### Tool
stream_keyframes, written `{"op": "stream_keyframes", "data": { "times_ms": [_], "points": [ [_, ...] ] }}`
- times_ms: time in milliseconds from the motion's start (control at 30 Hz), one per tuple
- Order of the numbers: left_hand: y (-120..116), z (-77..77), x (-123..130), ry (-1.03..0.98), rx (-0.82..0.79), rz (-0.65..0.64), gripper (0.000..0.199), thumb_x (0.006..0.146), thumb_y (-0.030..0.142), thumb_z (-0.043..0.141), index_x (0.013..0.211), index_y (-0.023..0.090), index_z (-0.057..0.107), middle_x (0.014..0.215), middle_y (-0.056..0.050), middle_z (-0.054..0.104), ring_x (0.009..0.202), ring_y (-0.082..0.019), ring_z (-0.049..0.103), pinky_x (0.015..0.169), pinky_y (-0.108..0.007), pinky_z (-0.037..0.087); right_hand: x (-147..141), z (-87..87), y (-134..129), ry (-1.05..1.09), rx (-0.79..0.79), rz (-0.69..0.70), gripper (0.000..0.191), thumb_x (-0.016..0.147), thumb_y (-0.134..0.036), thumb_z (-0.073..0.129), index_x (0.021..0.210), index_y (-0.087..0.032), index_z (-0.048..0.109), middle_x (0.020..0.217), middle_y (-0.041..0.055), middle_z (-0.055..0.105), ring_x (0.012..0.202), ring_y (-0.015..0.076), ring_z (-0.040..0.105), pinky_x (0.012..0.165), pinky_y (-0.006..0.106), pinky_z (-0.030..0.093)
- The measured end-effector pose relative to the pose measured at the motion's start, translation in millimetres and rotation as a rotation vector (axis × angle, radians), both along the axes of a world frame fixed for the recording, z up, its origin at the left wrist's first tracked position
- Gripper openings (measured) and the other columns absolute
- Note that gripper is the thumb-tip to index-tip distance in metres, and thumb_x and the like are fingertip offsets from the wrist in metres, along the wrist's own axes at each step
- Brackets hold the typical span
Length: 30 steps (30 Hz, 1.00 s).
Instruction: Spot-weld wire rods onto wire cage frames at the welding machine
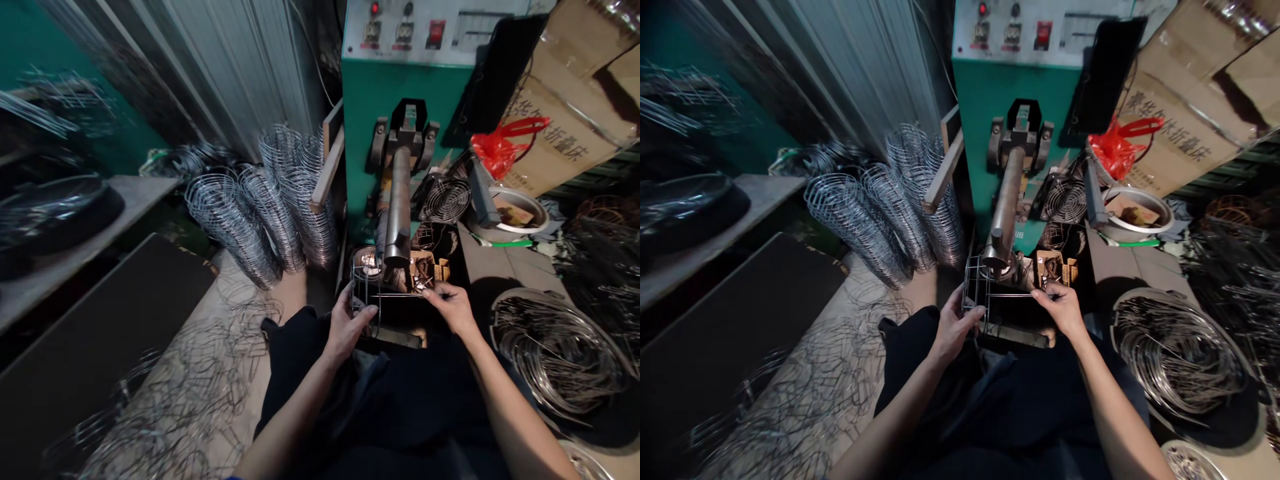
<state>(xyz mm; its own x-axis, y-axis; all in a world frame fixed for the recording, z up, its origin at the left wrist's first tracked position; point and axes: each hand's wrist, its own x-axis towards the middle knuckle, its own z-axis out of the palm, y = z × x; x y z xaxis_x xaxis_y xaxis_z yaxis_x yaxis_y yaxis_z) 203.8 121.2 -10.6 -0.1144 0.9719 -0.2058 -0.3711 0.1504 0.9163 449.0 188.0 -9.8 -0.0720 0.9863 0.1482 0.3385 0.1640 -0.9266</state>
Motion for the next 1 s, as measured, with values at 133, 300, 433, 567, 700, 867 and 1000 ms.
{"op": "stream_keyframes", "data": {
  "times_ms": [133,300,433,567,700,867,1000],
  "points": [
    [4.3,-2.6,3.1,-0.014,-0.003,0.011,0.099,0.070,0.039,0.084,0.151,0.016,0.032,0.074,0.008,0.050,0.041,-0.004,0.047,0.038,-0.020,0.046,0.8,2.9,4.9,-0.011,-0.003,-0.009,0.064,0.075,-0.063,0.071,0.052,-0.021,0.029,0.056,-0.0046,0.026,0.055,0.0105,0.024,0.052,0.026,0.021],
    [9.4,-4.1,4.9,-0.020,0.013,0.004,0.098,0.070,0.038,0.085,0.150,0.018,0.033,0.074,0.008,0.050,0.039,-0.004,0.047,0.036,-0.020,0.044,2.5,4.6,7.7,-0.015,-0.010,-0.016,0.064,0.073,-0.065,0.071,0.051,-0.021,0.030,0.055,-0.0046,0.026,0.054,0.0107,0.025,0.052,0.026,0.022],
    [13.5,-3.3,6.7,-0.024,0.016,0.002,0.098,0.069,0.039,0.085,0.150,0.019,0.034,0.074,0.008,0.050,0.039,-0.005,0.048,0.035,-0.021,0.044,5.3,3.3,10.8,-0.018,-0.009,-0.014,0.063,0.073,-0.062,0.072,0.051,-0.021,0.030,0.055,-0.0046,0.027,0.054,0.0107,0.026,0.052,0.026,0.023],
    [18.2,-2.7,8.6,-0.020,0.018,0.003,0.097,0.069,0.039,0.085,0.150,0.020,0.035,0.073,0.009,0.049,0.039,-0.005,0.048,0.036,-0.020,0.045,8.5,3.2,15.2,-0.021,-0.001,-0.010,0.062,0.074,-0.062,0.072,0.051,-0.021,0.032,0.055,-0.0045,0.028,0.055,0.0111,0.027,0.053,0.027,0.025],
    [22.6,-3.2,9.8,-0.010,0.033,0.001,0.096,0.070,0.039,0.084,0.150,0.018,0.035,0.072,0.009,0.048,0.039,-0.004,0.047,0.036,-0.020,0.045,11.9,3.1,18.8,-0.031,-0.006,-0.011,0.061,0.074,-0.061,0.073,0.051,-0.021,0.033,0.055,-0.0046,0.029,0.055,0.0112,0.028,0.054,0.027,0.025],
    [26.5,-4.3,10.8,-0.004,0.042,-0.006,0.097,0.069,0.040,0.085,0.149,0.018,0.035,0.071,0.009,0.049,0.039,-0.004,0.046,0.036,-0.020,0.044,14.0,4.8,22.0,-0.060,-0.017,-0.022,0.062,0.072,-0.063,0.073,0.050,-0.021,0.033,0.054,-0.0047,0.028,0.054,0.0110,0.027,0.053,0.027,0.024],
    [29.3,-5.0,11.5,-0.011,0.030,-0.008,0.098,0.069,0.040,0.085,0.149,0.017,0.034,0.069,0.010,0.048,0.038,-0.004,0.045,0.036,-0.020,0.043,14.6,6.0,25.0,-0.071,-0.024,-0.035,0.062,0.071,-0.065,0.072,0.050,-0.021,0.033,0.053,-0.0044,0.030,0.054,0.0111,0.028,0.053,0.027,0.024]
  ]
}}
